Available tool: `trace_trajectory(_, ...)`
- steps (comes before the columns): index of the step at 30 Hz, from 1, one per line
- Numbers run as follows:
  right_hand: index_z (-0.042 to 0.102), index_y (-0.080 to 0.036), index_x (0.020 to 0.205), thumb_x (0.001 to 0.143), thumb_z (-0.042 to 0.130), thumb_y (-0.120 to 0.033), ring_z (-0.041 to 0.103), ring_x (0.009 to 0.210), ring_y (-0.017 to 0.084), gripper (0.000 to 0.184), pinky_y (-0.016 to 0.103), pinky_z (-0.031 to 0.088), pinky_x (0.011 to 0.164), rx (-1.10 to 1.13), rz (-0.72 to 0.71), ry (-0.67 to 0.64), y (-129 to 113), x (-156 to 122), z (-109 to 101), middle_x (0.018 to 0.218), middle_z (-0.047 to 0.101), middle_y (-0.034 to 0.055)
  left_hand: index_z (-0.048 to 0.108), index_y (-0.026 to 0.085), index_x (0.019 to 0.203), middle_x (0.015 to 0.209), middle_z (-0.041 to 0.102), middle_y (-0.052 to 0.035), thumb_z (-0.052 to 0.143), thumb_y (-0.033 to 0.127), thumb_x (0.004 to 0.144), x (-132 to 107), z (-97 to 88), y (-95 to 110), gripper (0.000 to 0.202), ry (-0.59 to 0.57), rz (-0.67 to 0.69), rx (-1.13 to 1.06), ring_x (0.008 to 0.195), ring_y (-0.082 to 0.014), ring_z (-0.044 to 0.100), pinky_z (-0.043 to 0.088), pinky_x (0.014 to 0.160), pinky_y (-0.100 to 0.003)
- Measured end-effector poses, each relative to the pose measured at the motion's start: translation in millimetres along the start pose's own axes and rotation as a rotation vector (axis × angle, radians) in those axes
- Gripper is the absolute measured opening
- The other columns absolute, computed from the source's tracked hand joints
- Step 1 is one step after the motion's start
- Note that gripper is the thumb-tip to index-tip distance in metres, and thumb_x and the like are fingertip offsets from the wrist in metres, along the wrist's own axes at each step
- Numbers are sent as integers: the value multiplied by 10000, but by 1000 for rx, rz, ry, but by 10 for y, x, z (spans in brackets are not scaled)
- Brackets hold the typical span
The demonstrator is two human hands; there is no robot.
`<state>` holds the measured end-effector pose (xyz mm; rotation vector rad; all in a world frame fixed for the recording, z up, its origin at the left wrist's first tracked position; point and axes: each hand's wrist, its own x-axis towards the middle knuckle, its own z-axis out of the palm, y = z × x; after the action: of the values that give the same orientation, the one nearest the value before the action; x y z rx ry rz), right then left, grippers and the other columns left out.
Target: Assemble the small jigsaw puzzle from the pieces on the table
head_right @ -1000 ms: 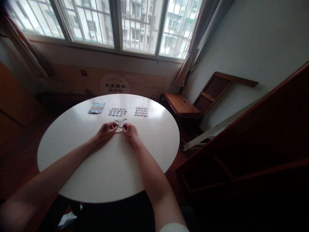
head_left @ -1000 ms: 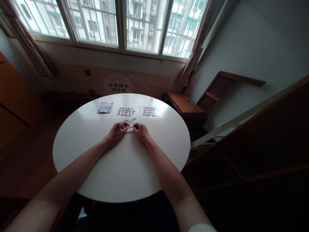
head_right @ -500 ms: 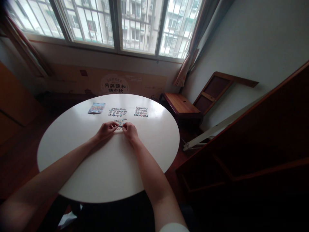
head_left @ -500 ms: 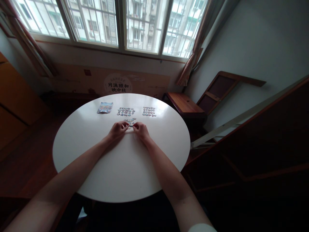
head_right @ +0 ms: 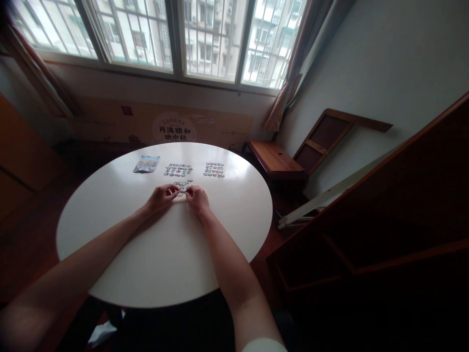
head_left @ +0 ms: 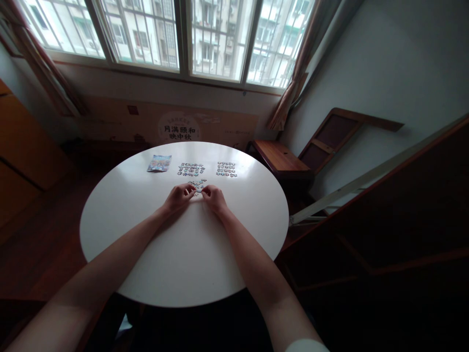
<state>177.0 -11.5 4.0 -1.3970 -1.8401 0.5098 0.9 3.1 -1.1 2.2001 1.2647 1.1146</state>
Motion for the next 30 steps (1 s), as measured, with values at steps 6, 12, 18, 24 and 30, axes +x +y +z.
trace_trajectory(6,673,-164,840,817,564,-175,610,736,130,112,240,471,737,36,1,10,5,5,7,845,671,43,671,154,825,697,666,-27,567,350,801,-8,-5,11,223,3,2,8,538,-118,547,439,518,-220)
trace_trajectory(12,670,-148,852,818,559,-167,612,732,134,118,239,478,730,52,14,27,8,14,11,856,669,57,669,149,829,715,676,-35,575,354,798,-7,-10,35,228,62,-11,18,529,-116,544,440,512,-223)
trace_trajectory(18,672,-156,840,813,567,-173,610,756,140,110,246,473,748,41,12,30,18,11,18,851,667,53,666,156,816,722,678,-35,568,357,798,-9,-12,23,225,26,1,4,540,-120,545,441,513,-226)
trace_trajectory(24,674,-162,826,807,567,-178,601,747,141,110,248,465,746,9,8,29,11,9,8,832,665,47,668,157,808,699,661,-23,573,355,800,-8,-12,12,220,-14,12,-18,554,-120,545,441,531,-224)
trace_trajectory(30,675,-153,849,812,563,-183,608,748,141,122,246,468,745,13,12,23,2,8,6,845,672,56,673,161,828,730,677,-27,568,361,804,-9,-5,0,227,5,5,12,553,-119,550,444,533,-225)
